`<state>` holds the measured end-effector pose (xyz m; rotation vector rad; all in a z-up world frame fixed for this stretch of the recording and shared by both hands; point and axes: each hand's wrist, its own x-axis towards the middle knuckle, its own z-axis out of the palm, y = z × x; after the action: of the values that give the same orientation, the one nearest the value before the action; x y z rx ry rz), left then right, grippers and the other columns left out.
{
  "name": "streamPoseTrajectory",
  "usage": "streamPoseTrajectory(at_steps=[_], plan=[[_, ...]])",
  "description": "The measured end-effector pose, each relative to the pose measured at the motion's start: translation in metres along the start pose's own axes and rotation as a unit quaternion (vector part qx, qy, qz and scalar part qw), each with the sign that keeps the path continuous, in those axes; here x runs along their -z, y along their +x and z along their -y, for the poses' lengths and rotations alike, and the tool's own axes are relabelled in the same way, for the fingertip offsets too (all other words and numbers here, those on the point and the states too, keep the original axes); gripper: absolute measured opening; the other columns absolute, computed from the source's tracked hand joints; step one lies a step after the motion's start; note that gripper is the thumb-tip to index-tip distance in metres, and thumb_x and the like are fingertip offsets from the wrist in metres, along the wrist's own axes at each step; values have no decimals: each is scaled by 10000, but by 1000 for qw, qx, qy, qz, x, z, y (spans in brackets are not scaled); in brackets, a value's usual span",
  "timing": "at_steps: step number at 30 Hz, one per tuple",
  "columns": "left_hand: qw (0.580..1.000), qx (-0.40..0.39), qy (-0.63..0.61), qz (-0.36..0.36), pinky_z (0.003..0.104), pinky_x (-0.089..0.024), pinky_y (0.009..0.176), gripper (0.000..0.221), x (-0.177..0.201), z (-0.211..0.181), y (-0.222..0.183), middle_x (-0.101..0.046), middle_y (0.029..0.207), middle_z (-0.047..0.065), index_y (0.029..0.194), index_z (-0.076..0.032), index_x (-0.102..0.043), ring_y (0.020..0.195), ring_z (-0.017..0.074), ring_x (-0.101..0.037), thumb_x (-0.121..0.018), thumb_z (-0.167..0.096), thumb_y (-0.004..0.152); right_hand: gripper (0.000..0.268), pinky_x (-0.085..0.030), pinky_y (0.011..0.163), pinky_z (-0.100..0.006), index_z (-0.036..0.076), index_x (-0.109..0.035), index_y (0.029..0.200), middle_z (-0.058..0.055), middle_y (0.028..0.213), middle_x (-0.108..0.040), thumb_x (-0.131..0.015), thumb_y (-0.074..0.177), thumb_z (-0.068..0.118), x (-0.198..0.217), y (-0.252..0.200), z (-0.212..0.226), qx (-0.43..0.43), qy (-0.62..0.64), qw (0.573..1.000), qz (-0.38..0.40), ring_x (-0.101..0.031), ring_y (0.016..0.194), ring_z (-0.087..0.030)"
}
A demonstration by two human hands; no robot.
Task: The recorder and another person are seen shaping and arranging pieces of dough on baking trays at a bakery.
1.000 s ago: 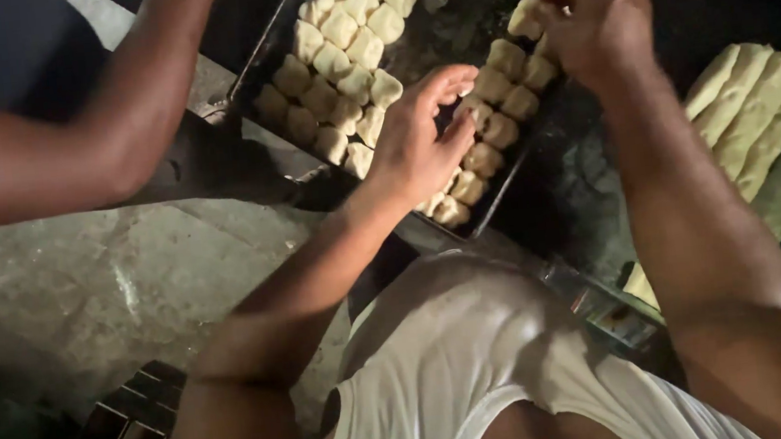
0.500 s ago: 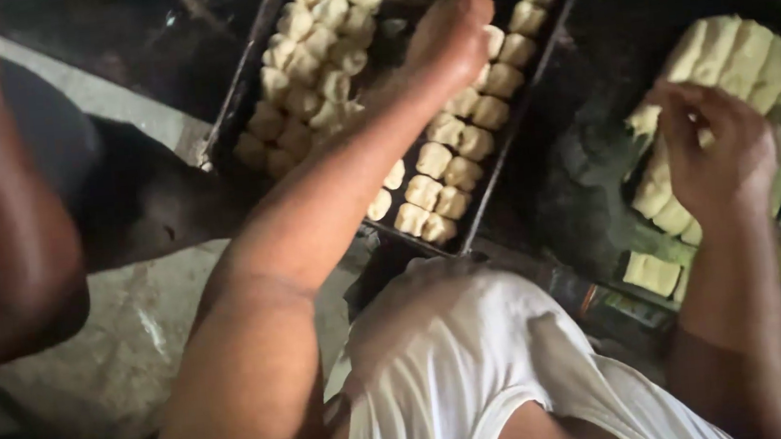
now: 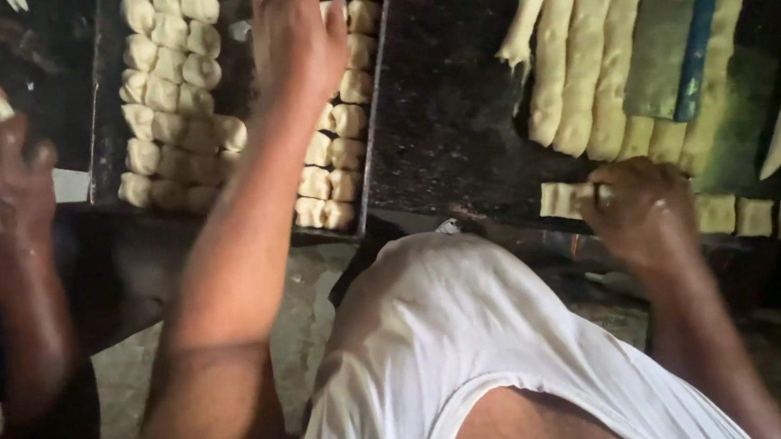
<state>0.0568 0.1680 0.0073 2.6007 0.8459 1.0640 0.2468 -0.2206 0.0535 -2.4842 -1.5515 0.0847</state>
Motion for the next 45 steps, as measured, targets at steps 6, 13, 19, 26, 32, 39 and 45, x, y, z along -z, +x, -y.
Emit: streamPoseTrajectory(at_steps=[6, 13, 19, 26, 32, 39, 45], plan=[[879, 139, -357, 285, 291, -605, 650, 382, 50, -141, -70, -718, 1034, 95, 1237, -67, -640, 755, 178, -715, -774, -161, 893, 163, -568, 659, -398, 85, -750, 997, -107, 838, -737, -745, 872, 190, 22, 9, 32, -120, 233, 954, 146, -697, 728, -231], [706, 362, -552, 256, 271, -625, 628, 261, 22, -157, -109, -765, 991, 61, 1195, -6, -683, 742, 96, -718, -624, -43, 944, 235, -555, 809, -438, 106, -788, 1098, -135, 1055, -759, -801, 927, 267, -17, 104, 37, 74, 102, 992, -19, -704, 933, -317], [807, 236, -535, 84, 239, -565, 742, 224, 50, -133, -92, -753, 1107, 65, 1232, 4, -678, 866, 79, -665, -659, 8, 1009, 193, -532, 920, -485, 103, -785, 1014, -96, 979, -771, -776, 907, 263, -36, 167, 37, 92, -142, 985, -21, -686, 1000, -312], [788, 323, -512, 107, 239, -589, 683, 524, 44, -123, -89, -741, 989, 17, 1391, -73, -532, 770, 84, -699, -667, -14, 888, 320, -598, 841, -375, 133, -797, 1103, -60, 1063, -813, -764, 811, 260, 16, 127, 80, 192, 196, 864, 423, -771, 963, -198], [766, 280, -550, 178, 268, -599, 683, 246, 44, -157, -90, -716, 919, 36, 1112, 7, -654, 795, 70, -679, -733, -74, 894, 242, -583, 821, -373, -21, -735, 1114, -205, 1030, -737, -838, 924, 88, 15, 101, 92, 12, 455, 887, 79, -695, 916, -253], [793, 281, -497, 214, 275, -529, 653, 200, 25, -172, -87, -730, 853, 44, 1103, -1, -736, 747, 74, -644, -661, -141, 982, 335, -551, 858, -334, 62, -724, 1161, -92, 1090, -726, -854, 873, 176, 16, 71, 77, 22, 345, 938, -1, -679, 995, -187], [646, 369, -643, 184, 266, -582, 740, 238, 15, -172, -88, -741, 1006, 72, 1206, 10, -684, 840, 97, -696, -616, -119, 1018, 453, -507, 893, -457, 49, -722, 1095, -153, 1141, -640, -956, 728, 175, 6, 49, 70, 236, 197, 934, -180, -592, 1102, -315]])
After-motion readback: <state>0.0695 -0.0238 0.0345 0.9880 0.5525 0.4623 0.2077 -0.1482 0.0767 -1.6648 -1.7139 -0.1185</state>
